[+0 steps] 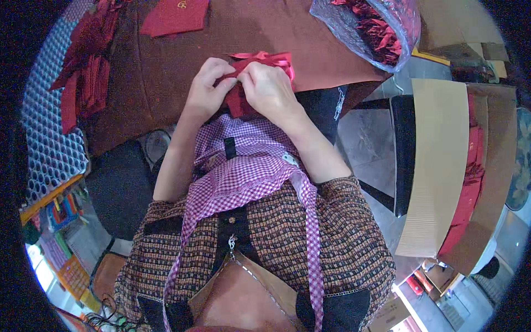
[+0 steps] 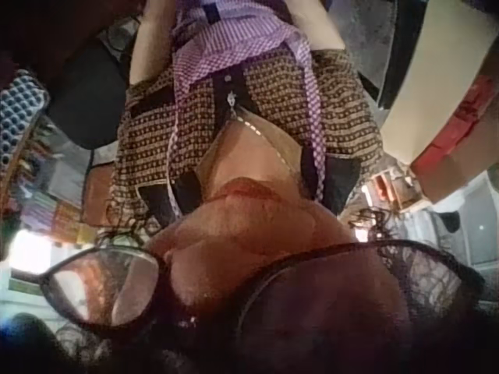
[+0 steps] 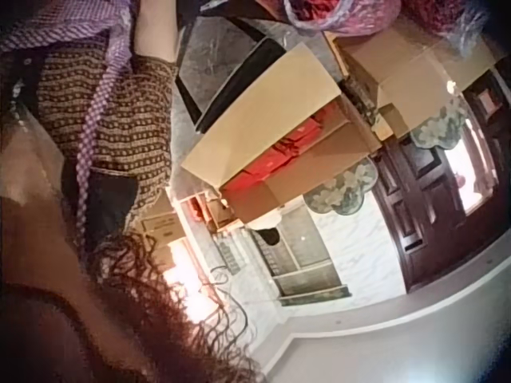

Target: The person picks up a red envelope and a ribbon, threads the ribbon through the envelope holes, and ties it into a bow before placing it in a box and repeating the process.

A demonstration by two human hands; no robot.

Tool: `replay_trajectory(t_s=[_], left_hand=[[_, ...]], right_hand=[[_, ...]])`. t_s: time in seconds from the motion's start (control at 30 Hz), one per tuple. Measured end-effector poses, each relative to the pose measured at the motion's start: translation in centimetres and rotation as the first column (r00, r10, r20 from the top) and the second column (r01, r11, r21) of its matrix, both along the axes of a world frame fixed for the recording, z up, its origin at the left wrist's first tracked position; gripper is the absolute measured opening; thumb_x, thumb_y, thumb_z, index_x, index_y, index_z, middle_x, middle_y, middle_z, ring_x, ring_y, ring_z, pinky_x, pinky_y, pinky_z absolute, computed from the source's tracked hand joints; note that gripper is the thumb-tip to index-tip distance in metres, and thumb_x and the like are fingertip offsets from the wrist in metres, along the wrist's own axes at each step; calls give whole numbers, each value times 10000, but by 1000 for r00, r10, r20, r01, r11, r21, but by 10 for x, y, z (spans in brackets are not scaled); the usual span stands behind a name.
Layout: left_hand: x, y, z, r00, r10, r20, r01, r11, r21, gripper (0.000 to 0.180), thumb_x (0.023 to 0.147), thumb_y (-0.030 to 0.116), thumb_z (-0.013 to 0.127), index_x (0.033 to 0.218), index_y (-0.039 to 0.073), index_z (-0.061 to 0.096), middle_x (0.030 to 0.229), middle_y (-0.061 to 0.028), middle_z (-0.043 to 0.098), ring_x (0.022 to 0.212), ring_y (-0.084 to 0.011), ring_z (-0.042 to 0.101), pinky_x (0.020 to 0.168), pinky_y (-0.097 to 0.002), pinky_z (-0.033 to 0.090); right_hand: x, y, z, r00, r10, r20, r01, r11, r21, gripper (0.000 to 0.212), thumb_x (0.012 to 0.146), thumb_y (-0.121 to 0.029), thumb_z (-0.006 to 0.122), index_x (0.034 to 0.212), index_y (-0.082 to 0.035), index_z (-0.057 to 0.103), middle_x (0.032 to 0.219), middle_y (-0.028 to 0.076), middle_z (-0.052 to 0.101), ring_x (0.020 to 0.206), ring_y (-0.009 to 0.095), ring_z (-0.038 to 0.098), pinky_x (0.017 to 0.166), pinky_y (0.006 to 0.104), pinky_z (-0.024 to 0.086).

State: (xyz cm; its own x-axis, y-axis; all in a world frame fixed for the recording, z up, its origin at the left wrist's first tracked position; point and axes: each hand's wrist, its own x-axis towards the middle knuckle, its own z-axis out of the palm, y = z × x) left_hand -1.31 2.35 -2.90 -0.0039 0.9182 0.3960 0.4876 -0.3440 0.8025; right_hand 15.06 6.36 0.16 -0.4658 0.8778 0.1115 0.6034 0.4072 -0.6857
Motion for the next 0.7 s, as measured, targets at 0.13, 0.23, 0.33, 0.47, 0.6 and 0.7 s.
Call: replay_trajectory(t_s=[0.13,0.23,0.33,0.47,0.6,0.7], left_hand=[[-6,0,-3,998,51,35,-48,995,-85,187,777,35,671,951,-16,626,968,-97,572,915,-202,575,775,-280,466],[-5,-3,0,998,37,58,-28,989,-147,192,775,34,672,955,-17,626,982,-97,573,918,-202,575,781,-283,466],[-2,-4,0,997,34,68,-26,991,-129,192,771,33,673,949,-20,623,988,-103,573,931,-217,580,807,-299,468],[4,-7,7,1000,28,-9,-29,998,-48,160,782,53,655,922,-23,635,984,-119,583,931,-245,591,801,-321,474],[5,-13,20,999,-18,47,23,993,-114,148,811,84,620,908,-21,655,1017,-131,601,931,-261,605,785,-337,483],[-8,-9,27,985,-62,163,102,962,-253,156,831,64,610,957,-19,648,1054,-118,590,973,-215,586,838,-302,458]], right_hand=[[6,-2,2,991,57,-122,-60,998,-27,261,837,-174,617,1012,20,618,898,185,659,827,285,656,710,357,503],[9,-5,9,979,13,-201,-1,998,61,307,798,-89,652,1088,-16,584,906,151,651,819,279,646,750,375,494],[7,-8,12,995,67,-67,-44,953,300,336,781,-99,668,1097,-29,576,857,137,636,798,282,631,770,378,478],[10,-3,2,996,80,-28,-61,911,407,185,757,-130,686,910,-53,615,815,89,632,761,268,609,718,367,450],[13,-5,4,998,69,-13,-56,890,452,139,751,-135,683,843,-61,609,793,73,627,726,254,597,707,363,431],[17,-8,13,993,112,-22,-93,905,415,136,743,-134,686,834,-69,609,787,66,623,729,247,594,711,357,427]])
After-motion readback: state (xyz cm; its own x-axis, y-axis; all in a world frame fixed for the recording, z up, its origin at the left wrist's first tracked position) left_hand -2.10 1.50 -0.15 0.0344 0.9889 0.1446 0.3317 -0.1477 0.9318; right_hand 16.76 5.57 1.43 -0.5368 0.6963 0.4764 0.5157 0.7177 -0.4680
